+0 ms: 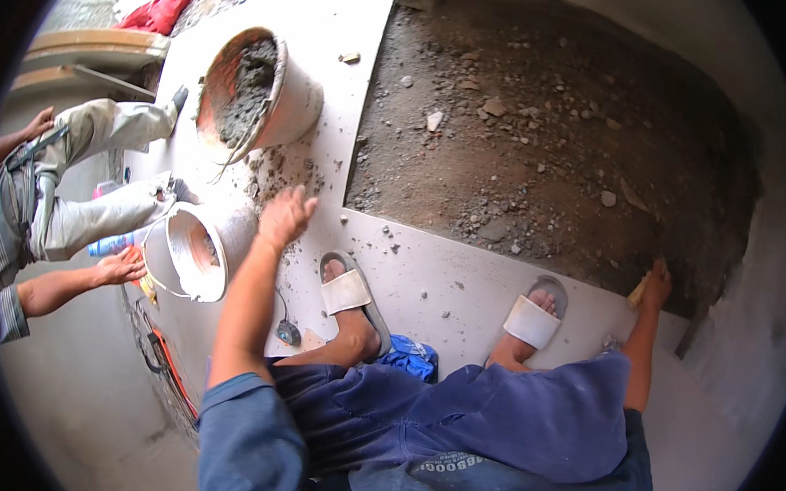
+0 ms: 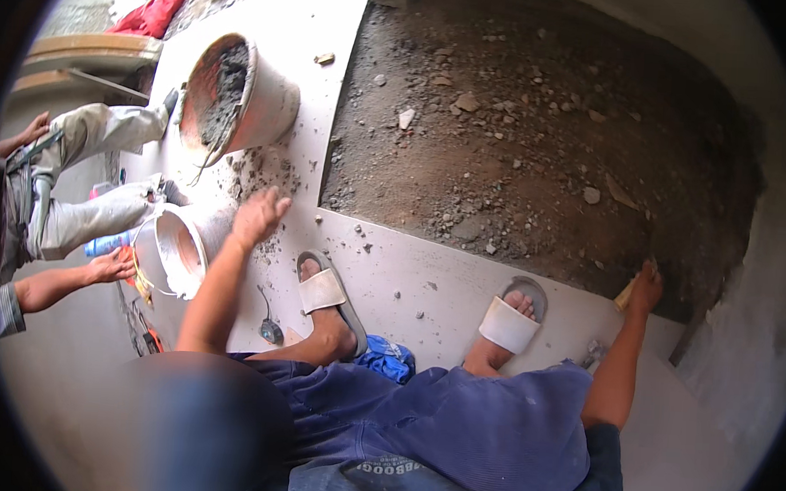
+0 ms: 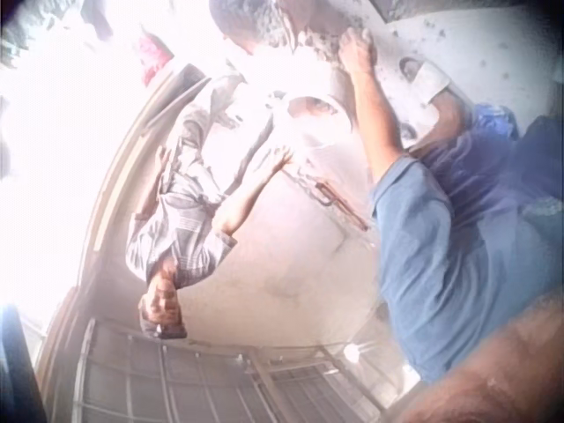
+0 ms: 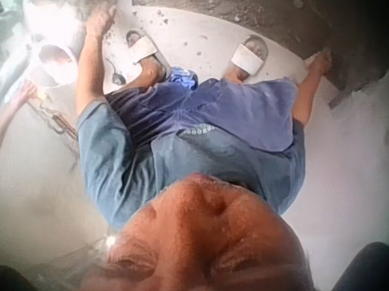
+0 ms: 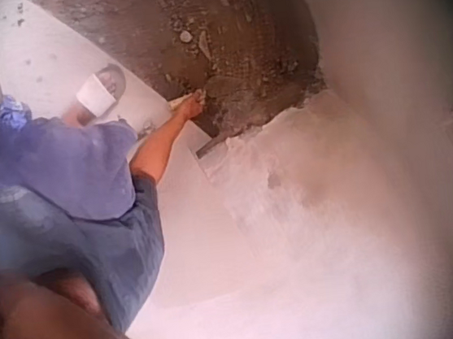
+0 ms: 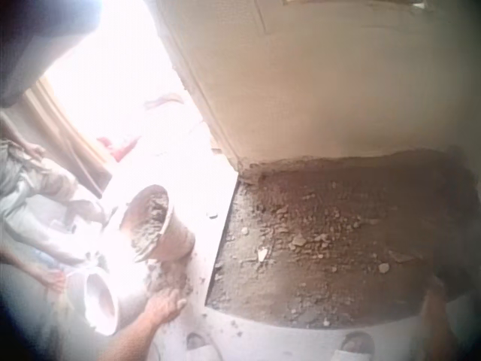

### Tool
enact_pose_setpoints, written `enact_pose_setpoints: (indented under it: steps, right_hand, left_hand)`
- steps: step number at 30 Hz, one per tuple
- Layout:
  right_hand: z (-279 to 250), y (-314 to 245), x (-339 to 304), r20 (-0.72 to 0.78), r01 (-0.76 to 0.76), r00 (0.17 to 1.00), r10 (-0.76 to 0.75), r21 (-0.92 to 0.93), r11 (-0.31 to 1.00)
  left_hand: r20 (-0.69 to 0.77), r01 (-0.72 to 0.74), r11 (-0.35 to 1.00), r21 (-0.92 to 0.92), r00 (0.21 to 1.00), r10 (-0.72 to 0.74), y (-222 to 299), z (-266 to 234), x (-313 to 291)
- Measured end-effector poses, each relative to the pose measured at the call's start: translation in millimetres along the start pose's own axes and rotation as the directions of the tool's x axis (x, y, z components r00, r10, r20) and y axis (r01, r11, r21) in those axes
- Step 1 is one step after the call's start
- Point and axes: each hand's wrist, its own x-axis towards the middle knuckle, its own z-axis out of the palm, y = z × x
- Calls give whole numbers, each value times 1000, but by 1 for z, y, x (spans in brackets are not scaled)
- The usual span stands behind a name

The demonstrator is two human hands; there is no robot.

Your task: The person removes a white tile from a floor opening, then uses a trowel and hammer to scrape and break up debris and old mortar. They collect rubble by hand and place it into a bucket, and later sweep the area with a broom to clear remaining dust and small pieces.

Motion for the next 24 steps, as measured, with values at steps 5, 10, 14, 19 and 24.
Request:
enact_pose_setpoints:
  steps: [5, 10, 14, 19, 24]
  right_hand:
    - [-7, 23, 6, -35, 33, 999, -34, -19, 999]
    - [-14, 35, 25, 26, 153, 988, -151, -274, 949]
    - [-18, 24, 23, 61, 307, 948, -313, -441, 843]
    - [-14, 10, 13, 37, 202, 978, -207, -435, 877]
    - [-10, 18, 19, 66, 313, 949, -310, -347, 884]
  left_hand:
    - [-69, 351, 874, -336, 916, -395, 89, 122, -25]
    - [-237, -224, 626, -747, 969, 65, 212, 104, 2]
    - [-412, -621, 605, -499, 784, 464, 264, 45, -21]
    - [-112, -612, 744, -268, 787, 606, 173, 3, -38]
    - [132, -343, 937, -66, 928, 349, 15, -22, -97]
